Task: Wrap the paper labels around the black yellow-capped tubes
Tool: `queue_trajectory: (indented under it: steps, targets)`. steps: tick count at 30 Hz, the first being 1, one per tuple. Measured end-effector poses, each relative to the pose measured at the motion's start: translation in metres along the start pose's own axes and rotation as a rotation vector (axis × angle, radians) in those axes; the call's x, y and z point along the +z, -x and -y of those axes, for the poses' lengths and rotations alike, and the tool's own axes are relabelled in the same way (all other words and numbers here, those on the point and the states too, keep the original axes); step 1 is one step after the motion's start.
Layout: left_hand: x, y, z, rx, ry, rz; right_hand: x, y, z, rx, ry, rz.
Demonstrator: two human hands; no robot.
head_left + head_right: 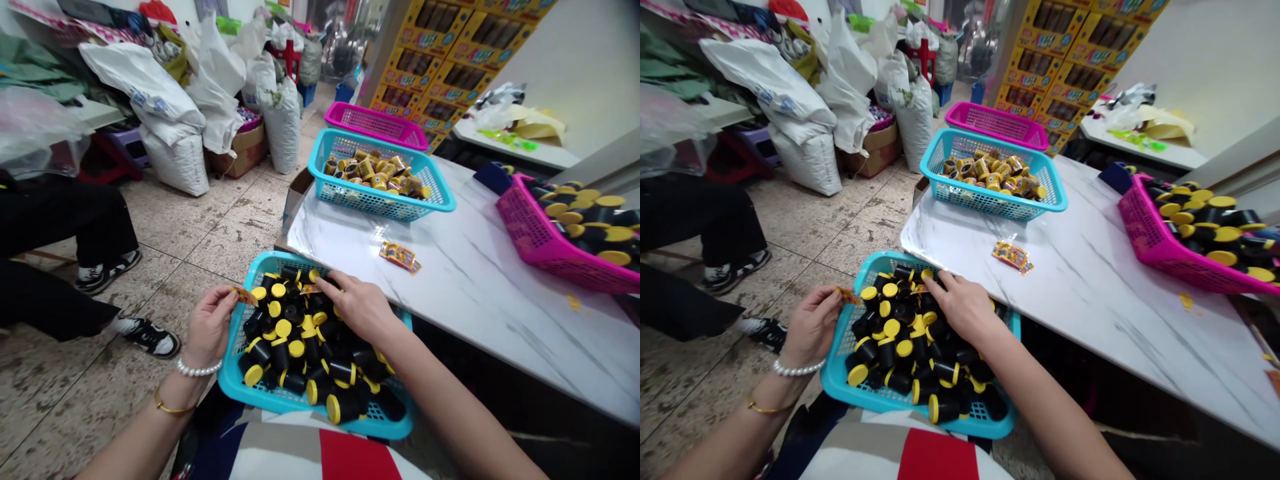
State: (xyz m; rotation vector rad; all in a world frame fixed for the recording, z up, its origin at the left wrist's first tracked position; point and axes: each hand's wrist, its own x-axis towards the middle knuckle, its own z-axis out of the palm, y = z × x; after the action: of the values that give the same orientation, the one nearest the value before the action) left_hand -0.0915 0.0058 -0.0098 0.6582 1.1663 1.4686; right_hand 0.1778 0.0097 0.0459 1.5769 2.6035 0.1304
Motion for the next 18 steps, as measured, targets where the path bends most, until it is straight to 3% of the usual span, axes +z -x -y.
queue_trajectory:
  steps: [3, 5, 8, 11, 15, 18]
  targets:
    - [0.007, 0.009, 0.001, -0.088, 0.064, 0.024, 0.003, -0.009, 0.005, -0.031, -0.017, 0.021]
    - [0.010, 0.015, 0.002, -0.104, 0.034, 0.040, 0.005, -0.009, 0.005, -0.038, -0.093, -0.034]
    - [0.010, 0.021, 0.003, -0.093, -0.095, 0.014, 0.008, -0.002, -0.008, 0.001, -0.223, -0.300]
    - [0.011, 0.027, 0.001, 0.010, -0.268, 0.019, 0.006, 0.010, -0.036, 0.196, -0.126, -0.560]
    - [0.022, 0.038, -0.005, 0.020, -0.341, 0.134, 0.000, 0.021, -0.060, 0.407, 0.069, -0.535]
    - [0.031, 0.038, -0.004, -0.150, -0.227, 0.179, -0.001, 0.027, -0.042, 0.349, -0.035, -0.536]
